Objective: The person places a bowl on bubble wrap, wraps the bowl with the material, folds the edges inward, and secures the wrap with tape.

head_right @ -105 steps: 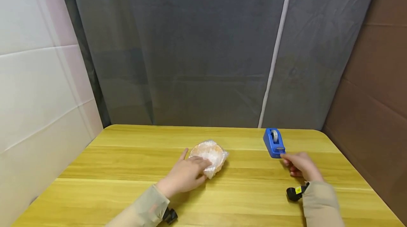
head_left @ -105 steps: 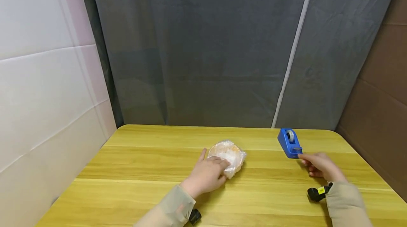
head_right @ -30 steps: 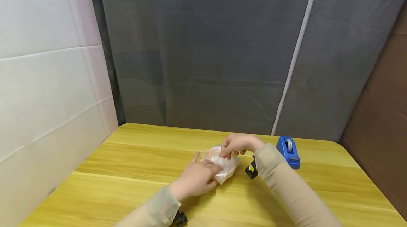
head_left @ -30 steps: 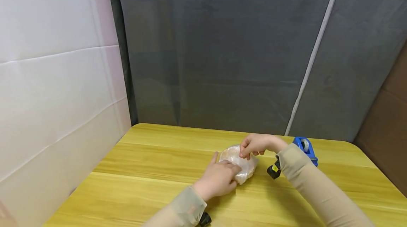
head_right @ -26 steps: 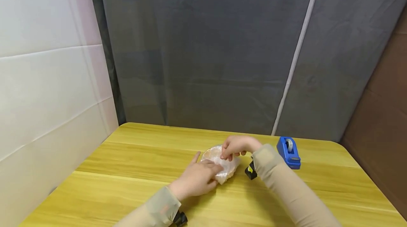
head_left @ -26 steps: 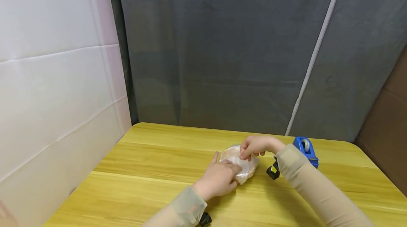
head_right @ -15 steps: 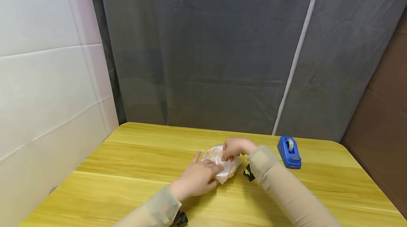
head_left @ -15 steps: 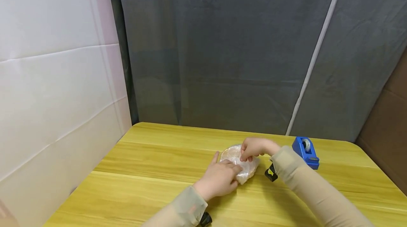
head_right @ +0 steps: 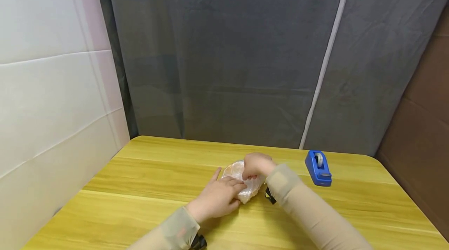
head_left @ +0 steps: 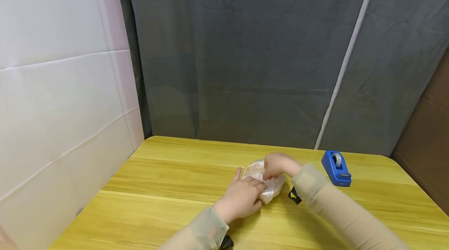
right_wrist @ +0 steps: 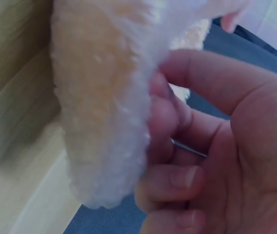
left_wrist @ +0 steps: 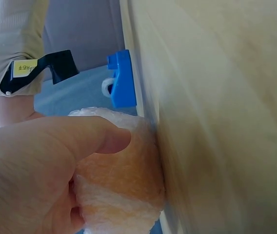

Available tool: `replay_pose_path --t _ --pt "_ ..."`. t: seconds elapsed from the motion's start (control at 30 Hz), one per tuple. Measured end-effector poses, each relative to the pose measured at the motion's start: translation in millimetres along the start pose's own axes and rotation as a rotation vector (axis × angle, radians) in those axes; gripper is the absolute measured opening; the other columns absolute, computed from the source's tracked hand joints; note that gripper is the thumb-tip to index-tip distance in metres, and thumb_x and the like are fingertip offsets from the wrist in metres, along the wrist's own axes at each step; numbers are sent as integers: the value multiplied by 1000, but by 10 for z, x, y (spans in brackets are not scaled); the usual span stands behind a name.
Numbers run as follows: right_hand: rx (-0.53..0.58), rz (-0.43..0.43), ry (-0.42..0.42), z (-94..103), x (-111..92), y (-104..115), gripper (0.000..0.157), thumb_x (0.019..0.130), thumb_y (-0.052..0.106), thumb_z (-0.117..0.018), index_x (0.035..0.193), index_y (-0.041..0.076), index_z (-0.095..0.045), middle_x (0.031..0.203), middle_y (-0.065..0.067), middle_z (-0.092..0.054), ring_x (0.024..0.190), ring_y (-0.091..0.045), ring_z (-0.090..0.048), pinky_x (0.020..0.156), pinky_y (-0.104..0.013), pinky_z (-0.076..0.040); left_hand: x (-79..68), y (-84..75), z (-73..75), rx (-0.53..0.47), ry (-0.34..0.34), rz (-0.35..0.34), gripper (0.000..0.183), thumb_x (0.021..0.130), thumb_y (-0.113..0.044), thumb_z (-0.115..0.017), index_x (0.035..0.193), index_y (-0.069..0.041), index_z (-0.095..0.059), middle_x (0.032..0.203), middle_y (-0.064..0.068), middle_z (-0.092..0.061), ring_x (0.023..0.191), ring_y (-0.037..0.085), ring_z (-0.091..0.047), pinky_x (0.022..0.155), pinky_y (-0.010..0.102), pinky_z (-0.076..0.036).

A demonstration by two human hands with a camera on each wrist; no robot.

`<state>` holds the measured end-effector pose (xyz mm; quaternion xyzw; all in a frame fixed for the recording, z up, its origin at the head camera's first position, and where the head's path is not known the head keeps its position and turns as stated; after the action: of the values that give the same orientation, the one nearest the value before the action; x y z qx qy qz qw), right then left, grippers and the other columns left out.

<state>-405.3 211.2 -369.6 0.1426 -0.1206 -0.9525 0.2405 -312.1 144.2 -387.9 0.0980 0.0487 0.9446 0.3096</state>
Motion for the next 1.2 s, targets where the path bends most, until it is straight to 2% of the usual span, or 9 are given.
replay_pose_path --t 0.17,0.3,0.5,0.77,0.9,1.2 --pt "-82 -81 -86 7 3 -19 29 71 24 -78 58 15 -54 55 3 -53 51 -12 -45 45 -26 -33 -3 -13 20 -2 -18 -5 39 85 -37 -68 122 -23 -64 125 -7 -58 116 13 -54 108 60 -27" --pt "-103 -97 -115 1 6 -15 28 70 27 -80 61 15 -57 60 2 -56 55 -14 -49 48 -29 -37 -5 -12 26 -16 -28 -4 33 84 -35 -69 115 -25 -65 125 -3 -52 117 12 -52 107 59 -30" --pt "-113 -104 -121 -11 6 -15 26 71 25 -80 61 15 -58 60 2 -56 56 -14 -49 48 -30 -38 -13 -5 15 -33 -34 1 33 83 -34 -70 114 -26 -65 134 -1 -46 124 15 -48 107 61 -30" --pt "-108 -97 -141 13 -24 -8 28 69 22 -79 61 14 -53 59 1 -52 56 -15 -47 49 -32 -39 -1 -10 4 -20 -20 21 42 83 -34 -70 123 -24 -62 134 -4 -54 124 15 -50 109 59 -26" --pt "-107 -97 -144 18 -34 11 29 69 22 -79 61 14 -52 60 1 -49 57 -16 -46 51 -34 -40 -13 -31 24 5 -36 22 40 82 -34 -71 120 -23 -64 129 -5 -58 120 16 -53 108 58 -29" --pt "-117 -124 -117 22 -9 16 27 70 30 -82 75 12 -62 73 0 -59 66 -17 -53 59 -39 -46 21 -36 11 44 -7 33 43 82 -38 -72 122 -23 -65 123 -7 -63 117 17 -55 107 59 -30"
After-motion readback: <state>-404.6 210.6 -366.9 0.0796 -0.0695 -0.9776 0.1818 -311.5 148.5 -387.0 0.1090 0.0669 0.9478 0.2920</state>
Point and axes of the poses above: each hand's wrist, its own x-axis towards the middle knuckle, its own z-axis out of the back of the hand, y = z × x, the point moved 8 cm from there along x, towards the middle knuckle
